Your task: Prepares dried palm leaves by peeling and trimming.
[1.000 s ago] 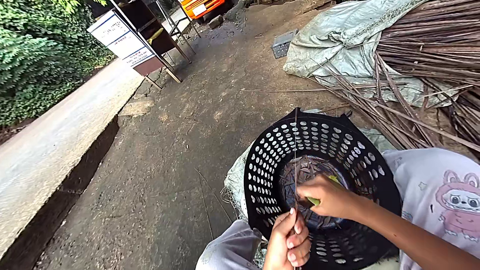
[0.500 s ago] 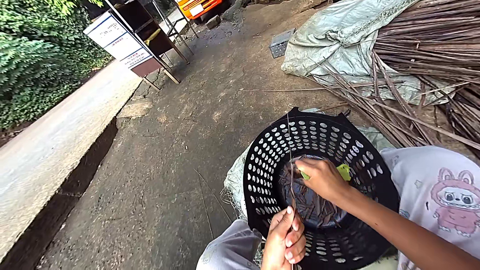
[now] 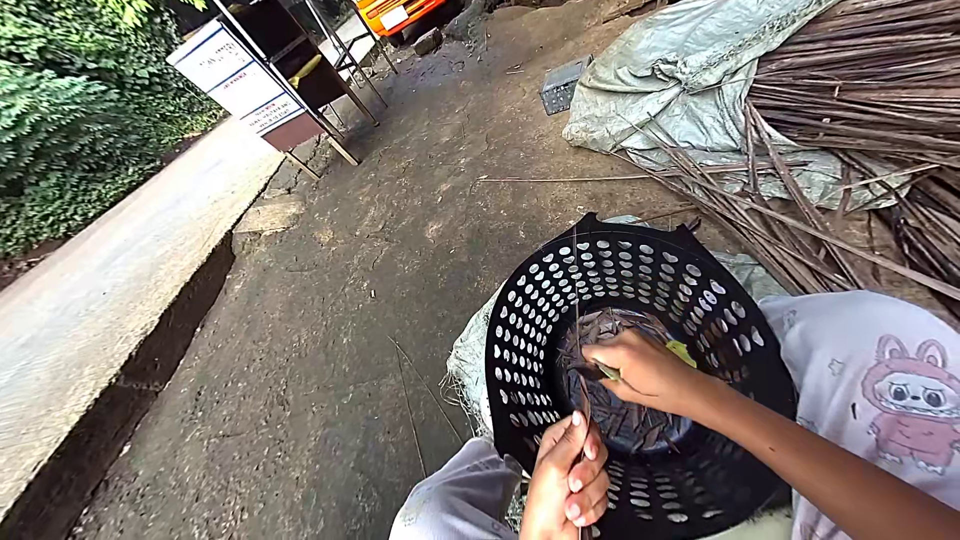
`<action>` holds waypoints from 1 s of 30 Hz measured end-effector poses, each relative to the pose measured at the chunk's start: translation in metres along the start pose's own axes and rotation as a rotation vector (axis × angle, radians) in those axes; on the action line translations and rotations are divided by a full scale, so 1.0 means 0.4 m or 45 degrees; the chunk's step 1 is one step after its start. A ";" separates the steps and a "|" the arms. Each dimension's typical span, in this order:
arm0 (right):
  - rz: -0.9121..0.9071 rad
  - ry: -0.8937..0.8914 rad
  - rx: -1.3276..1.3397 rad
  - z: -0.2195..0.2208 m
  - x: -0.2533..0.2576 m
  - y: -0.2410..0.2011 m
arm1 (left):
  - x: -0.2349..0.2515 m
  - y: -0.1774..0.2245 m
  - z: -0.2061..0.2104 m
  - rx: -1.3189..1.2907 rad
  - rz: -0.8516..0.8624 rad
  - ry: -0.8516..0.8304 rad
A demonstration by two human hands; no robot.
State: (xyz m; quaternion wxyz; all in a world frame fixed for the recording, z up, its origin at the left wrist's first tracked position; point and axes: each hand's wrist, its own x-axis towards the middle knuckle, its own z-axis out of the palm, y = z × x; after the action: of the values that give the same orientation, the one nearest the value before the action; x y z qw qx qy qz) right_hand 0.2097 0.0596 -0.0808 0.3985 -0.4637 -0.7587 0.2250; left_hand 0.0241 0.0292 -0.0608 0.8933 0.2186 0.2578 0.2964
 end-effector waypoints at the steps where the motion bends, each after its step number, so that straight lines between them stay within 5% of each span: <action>1: 0.103 0.057 -0.026 -0.003 0.006 0.002 | -0.001 0.002 0.002 0.015 0.009 0.013; 6: 0.385 0.165 0.164 -0.039 0.030 0.031 | -0.004 0.004 0.011 0.106 0.023 0.119; 10: 0.545 -0.265 0.954 -0.052 0.019 0.000 | 0.004 -0.008 0.030 0.250 0.039 0.251; 20: 0.628 0.158 0.727 -0.050 0.003 0.019 | -0.004 -0.003 0.031 0.593 -0.028 0.262; 27: -0.116 -0.127 0.022 0.019 -0.073 0.014 | -0.008 0.006 0.027 0.511 0.085 0.352; 30: -0.167 -0.025 -0.085 0.038 -0.063 -0.003 | -0.007 -0.001 0.029 0.481 0.116 0.353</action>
State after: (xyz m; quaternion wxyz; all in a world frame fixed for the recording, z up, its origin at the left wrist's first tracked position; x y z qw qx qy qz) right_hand 0.2031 0.0373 -0.0989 0.3894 -0.4238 -0.7982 0.1776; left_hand 0.0290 0.0243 -0.0512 0.7782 0.3506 0.4187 0.3101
